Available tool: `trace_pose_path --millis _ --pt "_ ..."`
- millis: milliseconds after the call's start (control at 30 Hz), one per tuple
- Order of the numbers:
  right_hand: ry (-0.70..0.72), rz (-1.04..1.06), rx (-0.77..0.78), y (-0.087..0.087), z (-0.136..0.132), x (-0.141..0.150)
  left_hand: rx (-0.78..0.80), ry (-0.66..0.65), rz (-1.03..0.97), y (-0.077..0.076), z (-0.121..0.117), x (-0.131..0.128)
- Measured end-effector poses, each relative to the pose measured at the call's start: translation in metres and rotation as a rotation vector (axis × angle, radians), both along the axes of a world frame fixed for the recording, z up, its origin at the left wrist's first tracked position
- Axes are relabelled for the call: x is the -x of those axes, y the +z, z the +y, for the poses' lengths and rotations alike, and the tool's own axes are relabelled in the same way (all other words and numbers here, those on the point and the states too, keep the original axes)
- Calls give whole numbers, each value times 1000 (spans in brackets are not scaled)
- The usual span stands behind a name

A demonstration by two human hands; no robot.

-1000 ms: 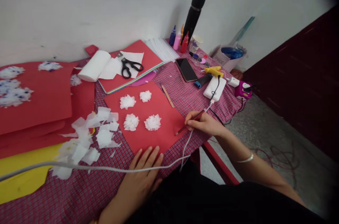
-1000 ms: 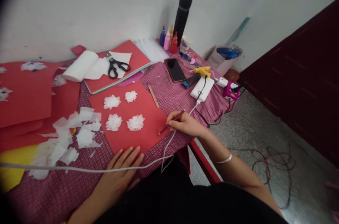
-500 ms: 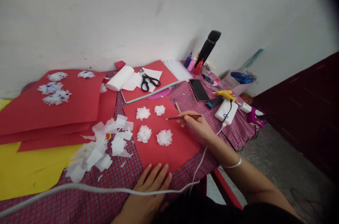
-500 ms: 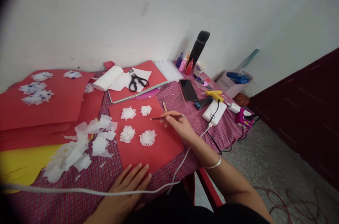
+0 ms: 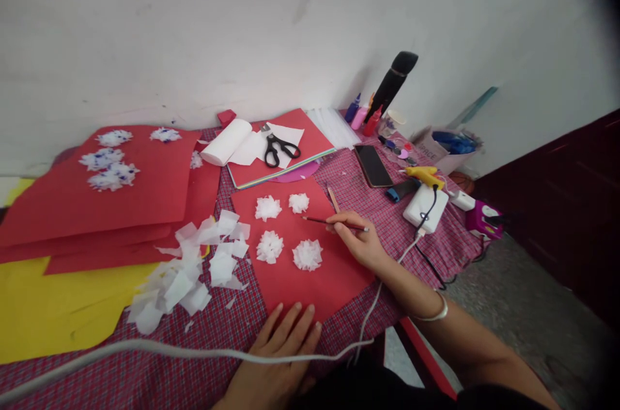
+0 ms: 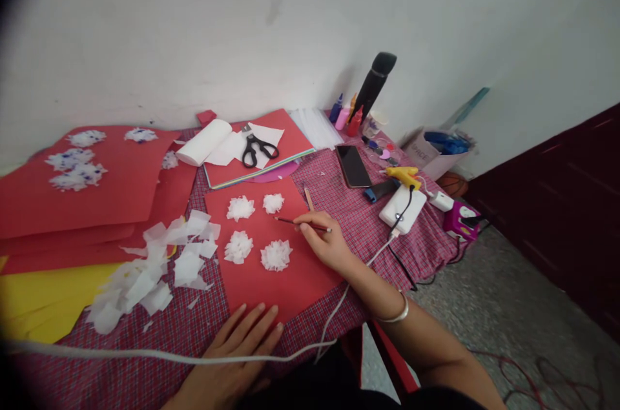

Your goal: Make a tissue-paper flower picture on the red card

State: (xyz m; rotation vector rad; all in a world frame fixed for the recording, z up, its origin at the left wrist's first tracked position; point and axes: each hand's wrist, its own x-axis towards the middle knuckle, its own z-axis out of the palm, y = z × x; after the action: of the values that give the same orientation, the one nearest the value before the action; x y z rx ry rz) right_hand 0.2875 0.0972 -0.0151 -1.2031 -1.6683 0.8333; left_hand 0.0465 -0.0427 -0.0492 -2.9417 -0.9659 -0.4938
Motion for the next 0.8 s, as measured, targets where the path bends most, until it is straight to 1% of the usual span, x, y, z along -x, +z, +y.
trace_pose_path --millis 67,167,400,533,800 --pt "25 -71 -68 0 -1 0 -33 7 -19 -1 1 -1" --pt "44 -135 -105 0 0 -1 -72 10 -54 -2 2 -1" --pt "42 -207 -116 -1 1 -1 -15 -9 2 2 0 1" --pt "90 -205 -151 -2 0 -1 2 -14 46 4 0 2" --pt "196 -164 -129 0 -5 -1 82 -14 73 5 -2 2"
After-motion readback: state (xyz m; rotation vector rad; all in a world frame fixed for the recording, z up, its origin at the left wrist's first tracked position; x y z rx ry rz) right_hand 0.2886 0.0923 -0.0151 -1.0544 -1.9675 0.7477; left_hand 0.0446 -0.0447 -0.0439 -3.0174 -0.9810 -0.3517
